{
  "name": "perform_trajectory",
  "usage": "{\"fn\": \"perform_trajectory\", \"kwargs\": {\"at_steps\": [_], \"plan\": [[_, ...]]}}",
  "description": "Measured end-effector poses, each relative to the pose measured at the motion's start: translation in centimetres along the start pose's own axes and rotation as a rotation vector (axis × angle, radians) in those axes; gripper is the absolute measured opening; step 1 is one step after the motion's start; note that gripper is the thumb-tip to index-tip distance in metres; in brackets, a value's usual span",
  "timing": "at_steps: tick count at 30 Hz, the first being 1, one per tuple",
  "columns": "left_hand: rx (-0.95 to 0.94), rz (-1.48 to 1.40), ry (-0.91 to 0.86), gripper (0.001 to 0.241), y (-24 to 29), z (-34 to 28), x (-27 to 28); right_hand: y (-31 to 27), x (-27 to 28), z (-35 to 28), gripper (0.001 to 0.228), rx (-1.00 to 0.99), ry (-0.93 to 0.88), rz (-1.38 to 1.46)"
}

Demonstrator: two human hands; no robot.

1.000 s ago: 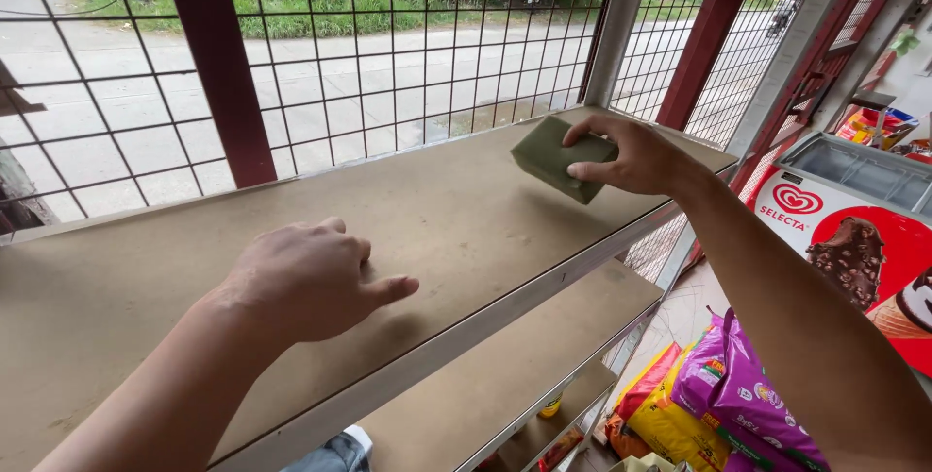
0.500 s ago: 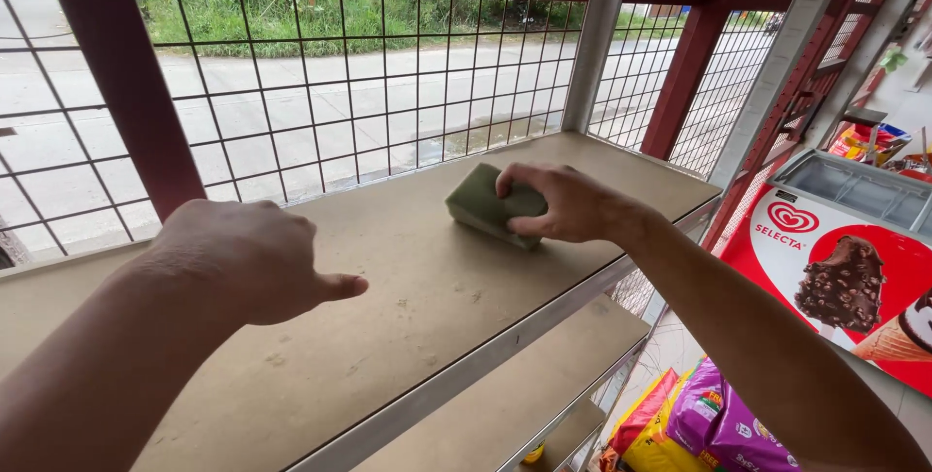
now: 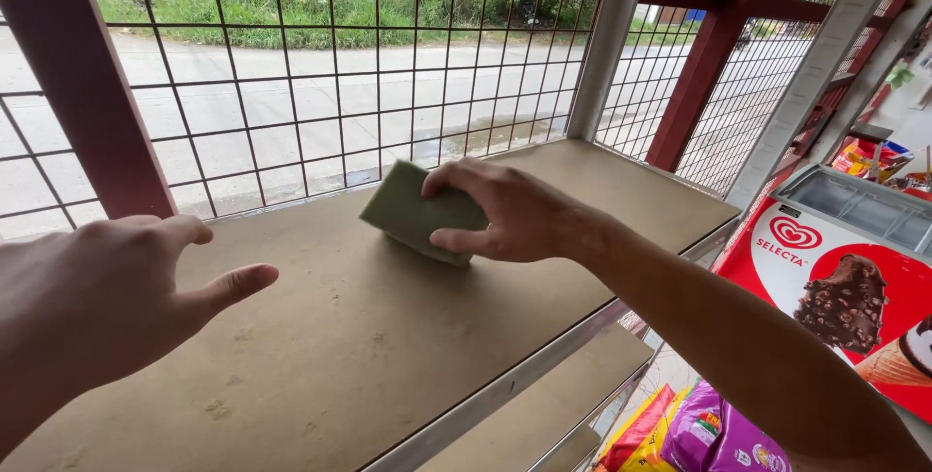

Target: Cleaning a wooden shelf using a sponge in a grocery store setting.

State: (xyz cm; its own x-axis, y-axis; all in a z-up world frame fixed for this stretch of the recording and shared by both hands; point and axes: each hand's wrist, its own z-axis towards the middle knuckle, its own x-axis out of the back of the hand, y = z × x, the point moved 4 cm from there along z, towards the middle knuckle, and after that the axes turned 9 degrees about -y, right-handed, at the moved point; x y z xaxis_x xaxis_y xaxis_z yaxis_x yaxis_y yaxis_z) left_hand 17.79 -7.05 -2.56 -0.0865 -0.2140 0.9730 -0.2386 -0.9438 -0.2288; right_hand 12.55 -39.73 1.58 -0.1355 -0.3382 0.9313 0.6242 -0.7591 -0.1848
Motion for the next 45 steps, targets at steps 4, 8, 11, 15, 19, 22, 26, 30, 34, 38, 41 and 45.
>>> {"fn": "perform_trajectory", "kwargs": {"at_steps": [4, 8, 11, 15, 19, 22, 26, 30, 34, 38, 41, 45], "plan": [[0.052, -0.013, -0.043, 0.094, 1.5, -0.9, 0.6, 2.8, -0.8, 1.2, 0.053, -0.229, -0.181, -0.002], [0.089, -0.046, -0.126, 0.094, 2.4, -1.1, 0.5, 9.2, -0.4, 0.1, 0.051, -0.369, -0.191, -0.141], [0.079, -0.128, -0.141, 0.095, 2.9, -1.0, 0.5, 11.2, 0.5, -0.6, 0.049, -0.534, -0.192, -0.286], [0.047, -0.186, -0.119, 0.093, 2.6, -0.4, -0.5, 8.7, 0.2, 1.2, 0.054, -0.456, -0.115, -0.110], [0.047, -0.207, -0.111, 0.094, 2.4, 0.1, -0.7, 6.3, -1.7, 4.1, 0.054, -0.204, -0.076, -0.018], [0.048, -0.198, -0.130, 0.095, 2.2, 0.5, -1.5, 6.0, -2.6, 5.0, 0.052, -0.252, -0.150, -0.015], [0.038, -0.192, -0.132, 0.096, 2.6, 0.6, -1.7, 11.1, -2.1, 5.2, 0.052, -0.401, -0.216, 0.023], [0.054, -0.171, -0.224, 0.096, 3.2, 0.2, -1.4, 14.6, -0.3, 3.5, 0.051, -0.709, -0.241, -0.147], [0.064, -0.180, -0.271, 0.096, 3.4, 0.1, -1.3, 14.4, 0.2, 3.8, 0.056, -0.583, -0.119, -0.174], [0.076, -0.181, -0.273, 0.097, 3.5, 0.0, -1.1, 8.3, -1.9, 4.3, 0.058, -0.352, -0.103, 0.111], [0.076, -0.173, -0.265, 0.097, 3.5, 0.3, -1.4, 8.4, -2.2, 4.5, 0.054, -0.128, -0.050, -0.100], [0.064, -0.167, -0.220, 0.095, 3.3, 0.6, -1.7, 13.7, -0.7, 3.5, 0.054, -0.553, -0.148, 0.010]]}}
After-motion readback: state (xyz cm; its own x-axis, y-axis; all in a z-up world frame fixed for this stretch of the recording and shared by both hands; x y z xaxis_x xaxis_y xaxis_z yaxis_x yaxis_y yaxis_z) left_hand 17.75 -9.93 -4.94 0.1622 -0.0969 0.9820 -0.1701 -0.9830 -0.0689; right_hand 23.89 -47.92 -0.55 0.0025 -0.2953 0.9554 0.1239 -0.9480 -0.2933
